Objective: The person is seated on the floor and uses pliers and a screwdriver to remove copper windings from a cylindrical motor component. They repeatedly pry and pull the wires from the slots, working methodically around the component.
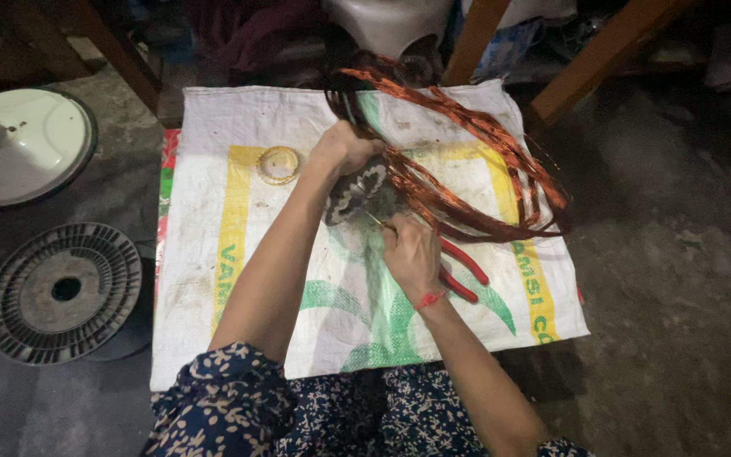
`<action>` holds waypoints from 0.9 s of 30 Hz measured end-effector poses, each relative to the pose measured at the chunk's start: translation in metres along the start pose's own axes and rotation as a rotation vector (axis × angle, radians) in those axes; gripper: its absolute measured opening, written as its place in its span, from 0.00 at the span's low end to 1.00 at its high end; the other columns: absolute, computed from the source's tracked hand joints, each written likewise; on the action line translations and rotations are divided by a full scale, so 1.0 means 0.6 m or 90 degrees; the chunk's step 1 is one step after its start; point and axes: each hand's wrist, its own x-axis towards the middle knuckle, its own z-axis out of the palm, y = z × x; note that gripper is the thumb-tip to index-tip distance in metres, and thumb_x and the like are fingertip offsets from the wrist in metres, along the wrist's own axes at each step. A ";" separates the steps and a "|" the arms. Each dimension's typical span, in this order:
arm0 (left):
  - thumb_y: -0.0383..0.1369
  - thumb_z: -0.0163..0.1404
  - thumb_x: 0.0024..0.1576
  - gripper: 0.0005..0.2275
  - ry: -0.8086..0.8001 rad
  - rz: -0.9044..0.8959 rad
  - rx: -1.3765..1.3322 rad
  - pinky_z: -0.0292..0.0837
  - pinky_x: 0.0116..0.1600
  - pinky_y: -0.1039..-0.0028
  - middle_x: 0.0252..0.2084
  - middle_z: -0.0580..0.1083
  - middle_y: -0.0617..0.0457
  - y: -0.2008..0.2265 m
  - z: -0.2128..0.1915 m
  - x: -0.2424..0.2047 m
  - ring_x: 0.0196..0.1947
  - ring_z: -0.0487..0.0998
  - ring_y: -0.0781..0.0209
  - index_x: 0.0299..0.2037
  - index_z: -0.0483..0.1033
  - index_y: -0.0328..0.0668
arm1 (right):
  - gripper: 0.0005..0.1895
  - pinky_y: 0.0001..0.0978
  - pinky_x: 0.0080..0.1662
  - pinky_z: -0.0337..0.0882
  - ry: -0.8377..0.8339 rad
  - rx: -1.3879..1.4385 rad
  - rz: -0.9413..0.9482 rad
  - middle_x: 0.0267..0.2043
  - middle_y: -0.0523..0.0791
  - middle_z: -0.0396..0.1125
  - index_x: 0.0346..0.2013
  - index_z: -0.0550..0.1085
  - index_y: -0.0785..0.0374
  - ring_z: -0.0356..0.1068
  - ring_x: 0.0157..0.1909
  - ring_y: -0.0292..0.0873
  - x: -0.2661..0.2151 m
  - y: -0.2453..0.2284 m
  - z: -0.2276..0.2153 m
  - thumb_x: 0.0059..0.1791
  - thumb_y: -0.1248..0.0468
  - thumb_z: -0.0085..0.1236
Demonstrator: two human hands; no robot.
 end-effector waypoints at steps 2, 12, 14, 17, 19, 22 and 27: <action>0.49 0.61 0.46 0.27 -0.002 -0.062 0.057 0.72 0.57 0.62 0.48 0.78 0.32 0.017 0.002 0.009 0.53 0.80 0.43 0.46 0.81 0.31 | 0.05 0.55 0.39 0.70 0.022 0.004 -0.028 0.33 0.57 0.71 0.30 0.74 0.67 0.72 0.36 0.63 -0.002 -0.005 -0.013 0.47 0.66 0.57; 0.50 0.60 0.45 0.29 0.013 -0.126 0.092 0.71 0.59 0.61 0.51 0.77 0.34 0.048 0.002 0.005 0.55 0.78 0.43 0.48 0.79 0.31 | 0.07 0.54 0.41 0.70 0.062 -0.052 -0.066 0.33 0.57 0.70 0.28 0.74 0.67 0.71 0.37 0.63 0.016 -0.003 -0.039 0.45 0.65 0.62; 0.50 0.60 0.46 0.29 0.013 -0.117 0.088 0.72 0.60 0.61 0.52 0.77 0.33 0.037 0.004 0.009 0.56 0.78 0.43 0.48 0.80 0.29 | 0.07 0.54 0.41 0.70 0.071 -0.040 -0.082 0.33 0.56 0.70 0.28 0.74 0.66 0.71 0.38 0.63 0.017 0.000 -0.036 0.45 0.66 0.61; 0.51 0.61 0.45 0.31 0.016 -0.096 0.070 0.71 0.61 0.62 0.52 0.76 0.31 0.017 0.010 0.020 0.57 0.77 0.42 0.49 0.78 0.28 | 0.05 0.54 0.40 0.70 0.070 -0.029 -0.086 0.32 0.55 0.70 0.28 0.75 0.66 0.71 0.37 0.62 0.016 0.003 -0.029 0.44 0.66 0.61; 0.52 0.62 0.45 0.33 0.026 -0.084 0.083 0.70 0.61 0.62 0.52 0.75 0.30 0.008 0.014 0.029 0.57 0.77 0.42 0.50 0.77 0.26 | 0.04 0.53 0.40 0.70 0.063 -0.034 -0.080 0.32 0.55 0.70 0.29 0.75 0.65 0.71 0.37 0.62 0.018 0.006 -0.021 0.44 0.67 0.60; 0.50 0.62 0.46 0.31 0.019 -0.076 0.077 0.70 0.61 0.62 0.52 0.75 0.30 0.002 0.022 0.035 0.57 0.77 0.42 0.49 0.77 0.26 | 0.02 0.54 0.40 0.70 0.055 -0.069 -0.083 0.31 0.55 0.70 0.29 0.75 0.65 0.71 0.37 0.62 0.031 0.012 0.006 0.44 0.68 0.59; 0.47 0.64 0.46 0.25 -0.029 -0.058 0.001 0.74 0.54 0.64 0.45 0.79 0.36 -0.014 0.005 0.038 0.48 0.81 0.46 0.43 0.81 0.29 | 0.07 0.56 0.37 0.69 0.051 -0.099 -0.100 0.31 0.56 0.69 0.26 0.72 0.67 0.71 0.35 0.62 0.039 0.006 0.043 0.45 0.66 0.59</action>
